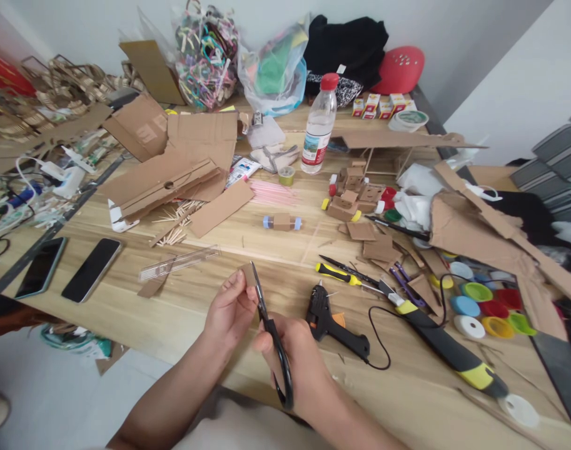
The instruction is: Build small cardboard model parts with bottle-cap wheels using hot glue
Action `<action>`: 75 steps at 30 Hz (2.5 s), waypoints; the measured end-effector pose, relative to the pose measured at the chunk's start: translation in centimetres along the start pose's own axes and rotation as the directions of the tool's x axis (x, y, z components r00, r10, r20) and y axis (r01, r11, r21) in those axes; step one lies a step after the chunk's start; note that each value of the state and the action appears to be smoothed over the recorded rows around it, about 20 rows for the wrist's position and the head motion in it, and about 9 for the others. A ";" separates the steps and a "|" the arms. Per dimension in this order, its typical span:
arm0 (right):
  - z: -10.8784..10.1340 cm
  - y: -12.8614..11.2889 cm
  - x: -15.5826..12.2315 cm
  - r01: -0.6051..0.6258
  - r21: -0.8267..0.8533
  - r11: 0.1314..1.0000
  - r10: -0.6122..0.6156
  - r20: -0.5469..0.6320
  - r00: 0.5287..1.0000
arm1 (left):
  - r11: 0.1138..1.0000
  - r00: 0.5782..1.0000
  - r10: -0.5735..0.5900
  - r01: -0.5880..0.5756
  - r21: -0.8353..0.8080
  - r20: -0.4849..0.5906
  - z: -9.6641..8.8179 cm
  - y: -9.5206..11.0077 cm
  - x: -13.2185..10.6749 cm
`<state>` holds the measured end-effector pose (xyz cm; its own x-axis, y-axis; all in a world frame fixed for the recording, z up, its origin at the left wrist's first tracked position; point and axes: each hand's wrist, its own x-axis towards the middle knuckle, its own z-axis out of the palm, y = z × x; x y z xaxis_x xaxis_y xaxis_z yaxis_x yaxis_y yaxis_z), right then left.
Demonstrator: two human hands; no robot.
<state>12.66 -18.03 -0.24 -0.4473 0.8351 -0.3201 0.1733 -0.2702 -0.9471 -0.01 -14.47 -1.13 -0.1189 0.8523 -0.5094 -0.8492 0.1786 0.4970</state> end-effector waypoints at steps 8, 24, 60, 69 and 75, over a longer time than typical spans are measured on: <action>-0.9 -1.0 0.0 0.000 -0.062 0.998 -0.004 -0.056 0.998 | 0.987 0.995 0.099 -0.095 0.128 -0.031 -0.7 -0.1 0.1; 2.1 -2.7 4.1 0.087 -0.994 0.066 -0.039 0.085 0.996 | 0.542 0.815 0.541 -0.528 0.653 0.209 -3.1 6.2 0.7; -8.0 -4.8 7.2 0.225 -0.141 0.964 -0.241 -0.109 0.965 | -0.028 0.455 0.274 -0.877 0.480 0.847 0.5 5.3 4.2; -8.6 -4.8 6.9 0.326 -0.355 0.876 -0.407 -0.180 0.896 | 0.570 0.857 -0.003 -0.422 0.705 0.515 3.4 4.1 5.5; -8.4 -4.8 7.1 0.294 -0.211 0.932 -0.335 -0.197 0.921 | 0.620 0.893 0.063 -0.386 0.683 0.446 2.8 3.2 5.2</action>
<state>16.02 -6.76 2.21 -0.2977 0.9543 0.0274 0.2150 0.0949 -0.9720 -1.90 -8.10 -0.19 0.0697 0.9915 -0.1097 -0.1295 0.1180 0.9845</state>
